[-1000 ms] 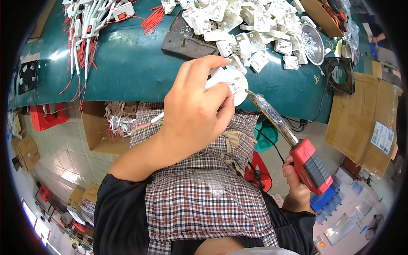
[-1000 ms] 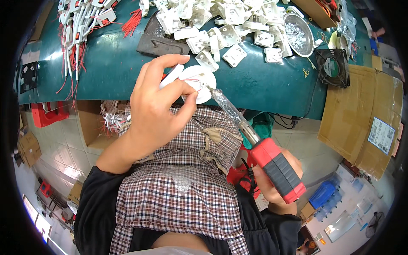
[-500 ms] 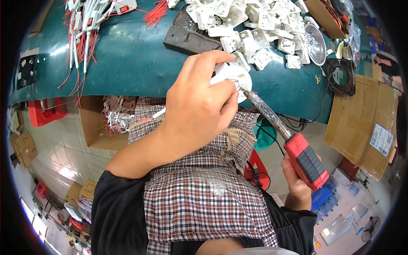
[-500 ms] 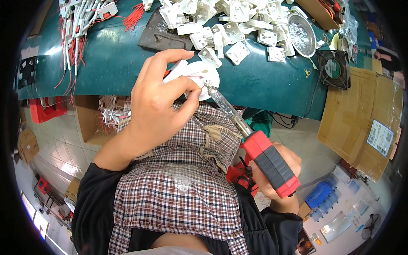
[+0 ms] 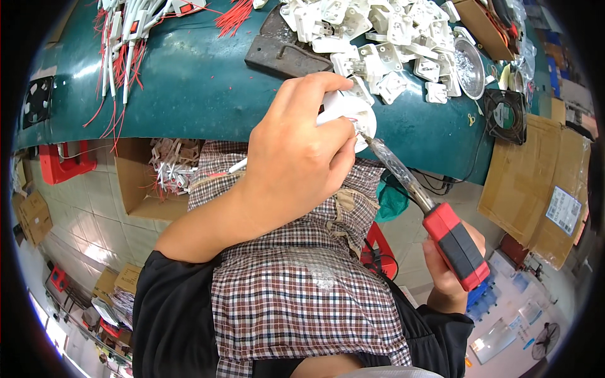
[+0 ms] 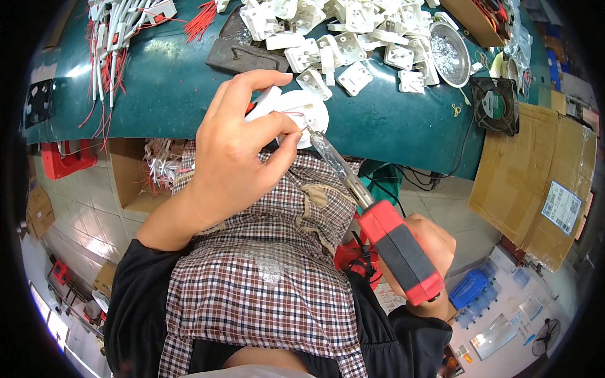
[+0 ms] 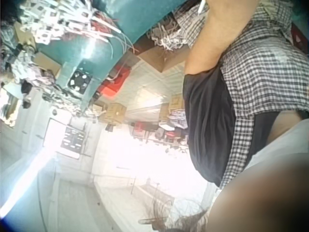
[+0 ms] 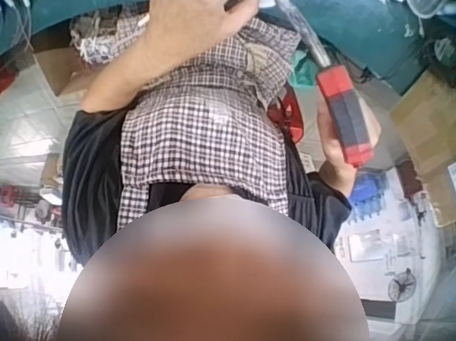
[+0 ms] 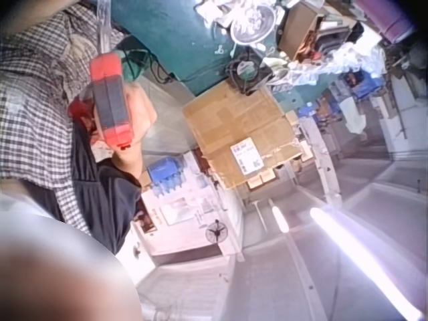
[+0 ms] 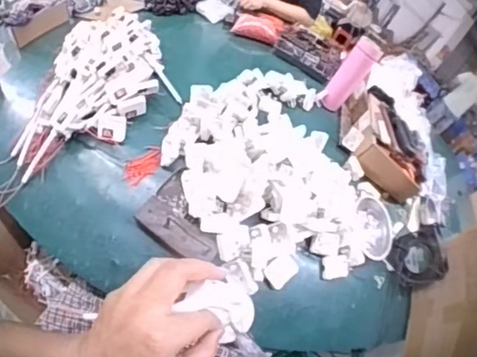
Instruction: Soldering wires to electrical components and assembling light fixture housings at an industrial workbench.
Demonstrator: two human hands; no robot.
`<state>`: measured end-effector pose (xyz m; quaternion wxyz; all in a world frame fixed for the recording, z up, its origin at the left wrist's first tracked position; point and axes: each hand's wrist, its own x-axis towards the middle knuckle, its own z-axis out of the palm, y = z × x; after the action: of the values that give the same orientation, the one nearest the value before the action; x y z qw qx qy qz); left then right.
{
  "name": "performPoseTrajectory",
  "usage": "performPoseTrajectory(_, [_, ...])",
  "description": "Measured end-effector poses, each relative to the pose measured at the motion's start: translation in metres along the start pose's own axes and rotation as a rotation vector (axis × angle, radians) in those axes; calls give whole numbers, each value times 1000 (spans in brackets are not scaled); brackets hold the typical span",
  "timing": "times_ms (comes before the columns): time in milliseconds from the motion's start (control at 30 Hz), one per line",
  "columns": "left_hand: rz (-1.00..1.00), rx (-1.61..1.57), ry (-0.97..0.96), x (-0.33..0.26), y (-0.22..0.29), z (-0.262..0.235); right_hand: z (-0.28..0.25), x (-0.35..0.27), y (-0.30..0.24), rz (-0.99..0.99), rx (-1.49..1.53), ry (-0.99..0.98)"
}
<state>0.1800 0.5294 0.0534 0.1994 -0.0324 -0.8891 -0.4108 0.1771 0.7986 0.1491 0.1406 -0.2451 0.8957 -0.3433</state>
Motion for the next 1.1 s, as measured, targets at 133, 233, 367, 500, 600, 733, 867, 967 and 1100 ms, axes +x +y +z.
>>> performPoseTrajectory(133, [-4,-12,-5,2,0,0,-10,-9,-11,27,-180,134])
performPoseTrajectory(233, [-12,-12,3,0,-1,-1,-49,-32,-4,-9,-239,263])
performPoseTrajectory(367, [-30,-14,-6,-1,-1,-2,-73,-49,-4,-18,-111,315])
performPoseTrajectory(500, [-28,-23,-15,1,0,0,-36,-34,4,119,-160,334])
performPoseTrajectory(600, [-4,-29,-1,1,-2,0,-15,-33,9,257,-39,252])
performPoseTrajectory(733, [-29,-22,-14,0,-1,0,-8,-8,2,71,21,39])
performPoseTrajectory(867, [-35,-26,-23,2,-1,0,-2,-3,3,15,-5,62])
performPoseTrajectory(967, [-29,-22,-19,1,-1,-1,-1,-3,4,10,-29,41])
performPoseTrajectory(1100, [-18,-28,-9,1,-1,0,-1,-1,3,5,-43,18])
